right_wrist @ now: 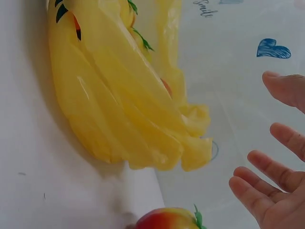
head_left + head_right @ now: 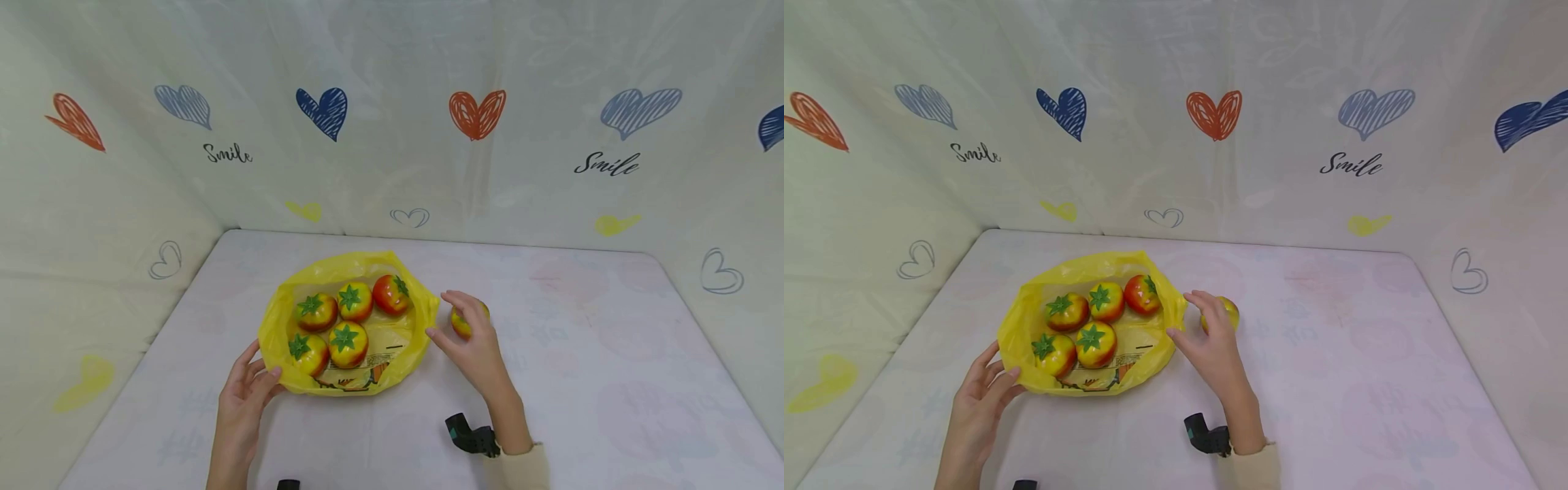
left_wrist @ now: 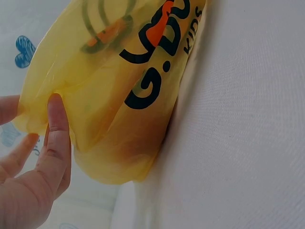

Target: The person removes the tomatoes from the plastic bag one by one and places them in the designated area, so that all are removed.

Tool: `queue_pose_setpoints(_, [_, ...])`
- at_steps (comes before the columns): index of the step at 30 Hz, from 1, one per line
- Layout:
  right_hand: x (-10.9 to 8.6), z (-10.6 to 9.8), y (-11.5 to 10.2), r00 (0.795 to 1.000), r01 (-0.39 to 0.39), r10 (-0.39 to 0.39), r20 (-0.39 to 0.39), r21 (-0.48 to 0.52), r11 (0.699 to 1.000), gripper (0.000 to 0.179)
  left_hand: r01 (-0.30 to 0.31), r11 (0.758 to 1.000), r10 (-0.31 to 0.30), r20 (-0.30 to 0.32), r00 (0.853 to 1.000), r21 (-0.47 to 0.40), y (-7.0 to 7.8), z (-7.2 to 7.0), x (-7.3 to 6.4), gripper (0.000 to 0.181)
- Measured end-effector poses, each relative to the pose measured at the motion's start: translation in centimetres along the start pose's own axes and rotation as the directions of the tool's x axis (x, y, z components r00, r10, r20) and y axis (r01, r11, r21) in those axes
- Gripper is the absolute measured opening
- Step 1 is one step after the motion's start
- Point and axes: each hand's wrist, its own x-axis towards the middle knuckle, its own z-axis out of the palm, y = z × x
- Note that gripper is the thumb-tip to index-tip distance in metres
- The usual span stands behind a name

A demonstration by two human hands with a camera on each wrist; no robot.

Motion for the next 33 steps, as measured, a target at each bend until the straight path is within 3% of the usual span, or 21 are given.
queue_pose_setpoints(4, [-0.1,0.8,-0.3,0.999,0.018,-0.020,0.039,0.045,0.999,0.056,0.007,1.000,-0.007,-0.005,1.000,0.005,0.0,0.0,0.1,0.071])
queue_pose_setpoints(16, [-0.6,3.6,-1.7,0.989,-0.037,0.032,0.145,0.034,0.999,0.052,0.002,1.000,-0.002,0.001,1.000,0.016,0.1,0.1,-0.1,0.072])
queue_pose_setpoints(19, [-0.8,4.2,-1.9,0.989,-0.016,0.010,0.148,0.035,0.999,0.054,-0.003,1.000,0.003,0.008,1.000,0.014,0.4,0.2,-0.3,0.074])
queue_pose_setpoints(23, [-1.0,4.8,-2.1,0.987,0.020,-0.029,0.158,0.059,0.998,0.054,-0.027,0.999,0.027,0.036,0.999,0.018,1.0,0.3,-0.7,0.070])
queue_pose_setpoints(28, [-1.3,5.8,-2.4,0.978,-0.009,-0.011,0.207,0.094,0.996,0.053,-0.073,0.997,0.072,0.072,0.995,0.017,1.6,0.4,-1.1,0.063])
queue_pose_setpoints(33, [-1.5,7.0,-2.5,0.966,-0.006,-0.017,0.258,0.087,0.996,0.056,-0.068,0.997,0.067,0.055,0.996,0.024,1.3,0.3,-1.0,0.063])
